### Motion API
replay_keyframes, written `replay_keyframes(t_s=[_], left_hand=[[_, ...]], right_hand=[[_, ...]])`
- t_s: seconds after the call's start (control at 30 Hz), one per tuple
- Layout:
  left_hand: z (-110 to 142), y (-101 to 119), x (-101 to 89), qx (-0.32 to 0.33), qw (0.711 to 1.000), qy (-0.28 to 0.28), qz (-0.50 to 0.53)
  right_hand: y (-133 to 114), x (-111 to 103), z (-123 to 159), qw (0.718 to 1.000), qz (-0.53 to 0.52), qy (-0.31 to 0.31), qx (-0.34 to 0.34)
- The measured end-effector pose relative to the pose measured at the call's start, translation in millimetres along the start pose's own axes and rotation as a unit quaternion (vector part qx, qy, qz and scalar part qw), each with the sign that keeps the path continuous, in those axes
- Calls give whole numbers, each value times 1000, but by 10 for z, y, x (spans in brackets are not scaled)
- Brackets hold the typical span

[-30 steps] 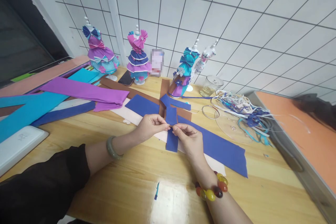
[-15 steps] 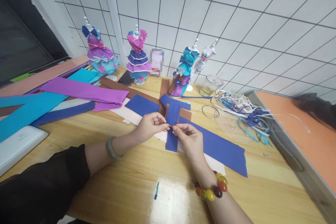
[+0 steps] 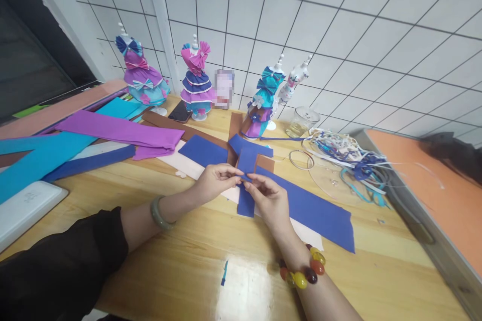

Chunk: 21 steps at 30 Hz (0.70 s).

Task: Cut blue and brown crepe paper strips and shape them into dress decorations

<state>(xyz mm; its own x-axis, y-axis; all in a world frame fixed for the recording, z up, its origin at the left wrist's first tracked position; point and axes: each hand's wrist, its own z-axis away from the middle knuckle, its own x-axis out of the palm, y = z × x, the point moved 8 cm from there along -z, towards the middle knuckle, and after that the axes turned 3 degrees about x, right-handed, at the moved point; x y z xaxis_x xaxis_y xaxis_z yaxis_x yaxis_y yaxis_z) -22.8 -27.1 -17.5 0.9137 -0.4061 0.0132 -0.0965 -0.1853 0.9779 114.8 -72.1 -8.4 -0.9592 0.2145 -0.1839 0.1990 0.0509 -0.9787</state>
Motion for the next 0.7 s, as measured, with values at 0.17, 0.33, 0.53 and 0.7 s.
replay_keyframes(t_s=[0.17,0.33,0.53,0.7], left_hand=[[-6,24,4,1,1000,-6,0],[-5,40,9,-3,1000,-8,4],[7,47,23,-20,1000,-10,3],[2,53,13,-18,1000,-3,17]], right_hand=[[-17,7,1,999,38,0,-14],[0,-9,2,1000,28,6,-7],[26,-15,-8,1000,19,7,1],[60,-19,-7,1000,10,3,19]])
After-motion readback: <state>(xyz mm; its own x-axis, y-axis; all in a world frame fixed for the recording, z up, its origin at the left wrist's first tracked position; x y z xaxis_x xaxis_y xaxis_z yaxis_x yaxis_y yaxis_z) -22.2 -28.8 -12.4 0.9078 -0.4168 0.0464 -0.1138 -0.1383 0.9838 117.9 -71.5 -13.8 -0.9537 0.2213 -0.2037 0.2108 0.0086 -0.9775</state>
